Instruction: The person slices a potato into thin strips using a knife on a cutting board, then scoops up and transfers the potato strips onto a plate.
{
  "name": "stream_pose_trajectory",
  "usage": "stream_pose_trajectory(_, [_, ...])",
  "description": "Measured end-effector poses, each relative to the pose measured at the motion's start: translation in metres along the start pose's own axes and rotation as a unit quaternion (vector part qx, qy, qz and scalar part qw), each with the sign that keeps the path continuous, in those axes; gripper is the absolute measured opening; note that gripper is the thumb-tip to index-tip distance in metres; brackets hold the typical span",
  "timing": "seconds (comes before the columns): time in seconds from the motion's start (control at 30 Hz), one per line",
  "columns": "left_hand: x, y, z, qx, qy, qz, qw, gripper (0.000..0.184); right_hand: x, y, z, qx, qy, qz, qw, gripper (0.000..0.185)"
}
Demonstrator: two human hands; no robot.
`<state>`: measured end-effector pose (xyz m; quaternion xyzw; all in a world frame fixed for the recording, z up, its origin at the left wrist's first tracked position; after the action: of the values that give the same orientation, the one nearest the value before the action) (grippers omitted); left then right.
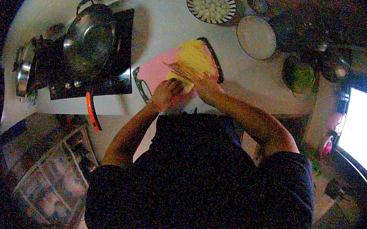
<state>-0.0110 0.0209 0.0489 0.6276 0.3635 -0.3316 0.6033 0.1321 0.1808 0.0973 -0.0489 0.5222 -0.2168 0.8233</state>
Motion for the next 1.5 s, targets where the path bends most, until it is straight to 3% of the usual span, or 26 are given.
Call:
stream_pose_trajectory(0.03, [-0.003, 0.001, -0.001, 0.031, 0.009, -0.025, 0.999, 0.035, 0.007, 0.001, 0.001, -0.017, 0.022, 0.041, 0.999, 0.036])
stream_pose_trajectory(0.13, [0.004, -0.001, 0.0, 0.026, -0.003, -0.08, 0.996, 0.036, 0.009, -0.007, 0.019, 0.032, 0.106, -0.018, 0.994, 0.036])
stream_pose_trajectory(0.3, [0.012, -0.004, -0.01, -0.041, -0.072, -0.037, 0.996, 0.034, -0.004, -0.011, 0.033, 0.029, -0.041, 0.045, 0.998, 0.037])
stream_pose_trajectory(0.43, [0.005, 0.0, -0.019, -0.106, -0.145, -0.003, 0.984, 0.035, -0.006, -0.01, 0.035, 0.103, -0.03, -0.109, 0.988, 0.035])
stream_pose_trajectory(0.53, [0.006, 0.001, -0.015, -0.065, -0.082, -0.031, 0.994, 0.035, -0.012, -0.011, 0.036, 0.031, -0.075, 0.001, 0.997, 0.031])
stream_pose_trajectory(0.63, [0.001, 0.004, -0.015, -0.07, -0.08, -0.034, 0.994, 0.035, 0.012, -0.003, 0.013, 0.123, -0.174, -0.112, 0.971, 0.03])
stream_pose_trajectory(0.7, [0.003, 0.002, -0.015, -0.062, -0.055, -0.02, 0.996, 0.034, -0.003, 0.001, -0.008, 0.182, -0.283, -0.232, 0.913, 0.03])
stream_pose_trajectory(0.77, [0.004, 0.002, -0.013, -0.056, -0.047, -0.018, 0.997, 0.034, 0.012, 0.005, -0.015, 0.156, -0.262, -0.211, 0.929, 0.03])
stream_pose_trajectory(0.83, [0.004, 0.002, -0.014, -0.053, -0.055, -0.03, 0.997, 0.034, 0.067, 0.018, -0.02, 0.057, -0.076, -0.063, 0.993, 0.03])
stream_pose_trajectory(0.9, [0.002, 0.001, -0.013, -0.035, -0.077, -0.067, 0.994, 0.035, 0.078, 0.026, -0.025, 0.007, 0.13, 0.023, 0.991, 0.03])
stream_pose_trajectory(0.97, [0.001, 0.002, -0.016, -0.035, -0.09, -0.067, 0.993, 0.036, 0.074, 0.033, -0.027, 0.015, 0.144, 0.02, 0.989, 0.031])
stream_pose_trajectory(1.03, [-0.002, 0.003, -0.018, -0.056, -0.099, -0.032, 0.993, 0.035, 0.036, 0.021, -0.022, 0.067, -0.037, -0.036, 0.996, 0.032])
stream_pose_trajectory(1.1, [0.012, -0.004, -0.012, -0.017, -0.039, -0.054, 0.998, 0.033, -0.011, -0.006, -0.007, 0.079, -0.13, -0.049, 0.987, 0.033])
stream_pose_trajectory(1.13, [0.017, -0.006, -0.01, 0.003, -0.007, -0.066, 0.998, 0.032, -0.019, -0.015, 0.002, 0.082, -0.133, -0.073, 0.985, 0.034])
stream_pose_trajectory(1.2, [0.009, -0.002, -0.011, -0.021, -0.052, -0.058, 0.997, 0.032, -0.028, -0.025, 0.023, 0.084, -0.095, -0.139, 0.982, 0.034])
stream_pose_trajectory(1.37, [0.006, 0.0, -0.011, -0.044, -0.058, -0.05, 0.996, 0.035, -0.006, -0.011, 0.028, 0.05, -0.11, -0.034, 0.992, 0.034])
stream_pose_trajectory(1.43, [0.004, 0.002, -0.01, -0.045, -0.044, -0.056, 0.996, 0.035, 0.005, -0.012, 0.022, 0.058, -0.07, -0.037, 0.995, 0.036])
stream_pose_trajectory(1.5, [0.003, 0.0, -0.013, -0.024, -0.018, -0.03, 0.999, 0.031, 0.009, -0.01, 0.002, 0.103, -0.105, -0.195, 0.97, 0.04])
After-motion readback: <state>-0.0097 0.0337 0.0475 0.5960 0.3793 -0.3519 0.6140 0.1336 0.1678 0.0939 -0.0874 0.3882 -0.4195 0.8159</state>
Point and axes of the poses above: each hand's wrist, its own z-axis away from the middle knuckle, its own x-axis out of the palm, y = z × x, the point moved 1 cm from there along -z, towards the middle knuckle, and after that the axes turned 2 degrees about -y, right-handed, at the moved point
